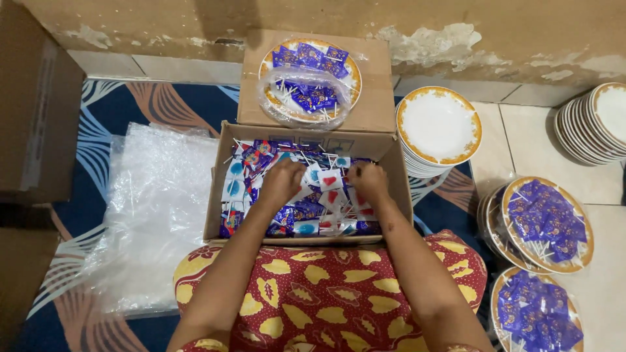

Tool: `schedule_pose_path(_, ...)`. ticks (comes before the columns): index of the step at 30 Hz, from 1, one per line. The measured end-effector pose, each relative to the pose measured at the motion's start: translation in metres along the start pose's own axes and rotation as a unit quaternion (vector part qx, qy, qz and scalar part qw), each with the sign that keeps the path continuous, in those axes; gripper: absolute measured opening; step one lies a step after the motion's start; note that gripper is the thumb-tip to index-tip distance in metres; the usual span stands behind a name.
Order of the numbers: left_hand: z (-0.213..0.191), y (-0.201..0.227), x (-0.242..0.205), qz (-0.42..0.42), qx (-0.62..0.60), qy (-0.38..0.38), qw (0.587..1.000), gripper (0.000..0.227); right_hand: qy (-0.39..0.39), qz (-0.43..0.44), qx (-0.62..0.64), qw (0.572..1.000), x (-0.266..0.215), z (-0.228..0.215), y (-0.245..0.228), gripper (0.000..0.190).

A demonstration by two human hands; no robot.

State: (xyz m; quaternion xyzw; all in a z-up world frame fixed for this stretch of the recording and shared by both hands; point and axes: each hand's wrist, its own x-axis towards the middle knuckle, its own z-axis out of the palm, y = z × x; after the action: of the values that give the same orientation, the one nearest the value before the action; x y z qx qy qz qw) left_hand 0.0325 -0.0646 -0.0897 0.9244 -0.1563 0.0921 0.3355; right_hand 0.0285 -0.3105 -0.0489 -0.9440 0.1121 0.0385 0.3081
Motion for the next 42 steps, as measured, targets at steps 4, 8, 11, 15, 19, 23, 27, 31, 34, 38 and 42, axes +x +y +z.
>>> schedule_pose_path(4,0.027,0.005,-0.004,0.01,0.082,-0.073,0.994,0.011,-0.07,-0.088,-0.194,0.975,0.025,0.027,0.04,0.028)
schedule_pose_path(8,0.044,0.002,-0.001,0.019,0.191,-0.093,0.977,0.018,0.009,-0.223,-0.256,0.94,0.031,0.053,0.054,0.018)
schedule_pose_path(11,0.029,0.024,-0.009,0.027,0.185,-0.059,0.981,0.015,0.034,-0.261,-0.262,0.928,0.031,0.06,0.064,0.012)
schedule_pose_path(15,-0.021,0.046,-0.01,-0.022,0.062,0.035,0.997,0.011,-0.071,-0.203,-0.146,0.966,0.021,0.036,0.046,0.016)
schedule_pose_path(19,-0.057,0.049,-0.025,-0.15,-0.115,0.085,0.978,0.014,-0.08,-0.165,-0.021,0.983,-0.006,-0.005,0.028,0.024)
schedule_pose_path(23,-0.078,0.025,-0.027,-0.252,-0.129,0.025,0.959,0.014,-0.124,-0.071,0.118,0.983,-0.019,-0.031,0.009,0.02)
schedule_pose_path(27,-0.103,0.016,-0.034,-0.233,0.013,-0.026,0.972,0.015,-0.164,-0.048,0.216,0.961,-0.033,-0.045,-0.003,0.022)
schedule_pose_path(31,-0.103,0.0,-0.035,-0.21,0.073,-0.057,0.973,0.013,-0.184,-0.061,0.265,0.945,-0.033,-0.055,-0.004,0.026)
schedule_pose_path(34,-0.105,-0.009,-0.034,-0.194,0.168,-0.155,0.954,0.019,-0.203,-0.08,0.295,0.93,-0.036,-0.066,-0.01,0.031)
schedule_pose_path(38,-0.152,0.032,-0.033,-0.174,0.209,-0.156,0.949,0.023,-0.152,-0.112,0.282,0.941,-0.05,-0.096,-0.041,0.026)
schedule_pose_path(42,-0.209,0.086,-0.009,-0.112,0.158,0.008,0.981,0.024,-0.03,-0.165,0.057,0.984,-0.04,-0.11,-0.082,0.021)
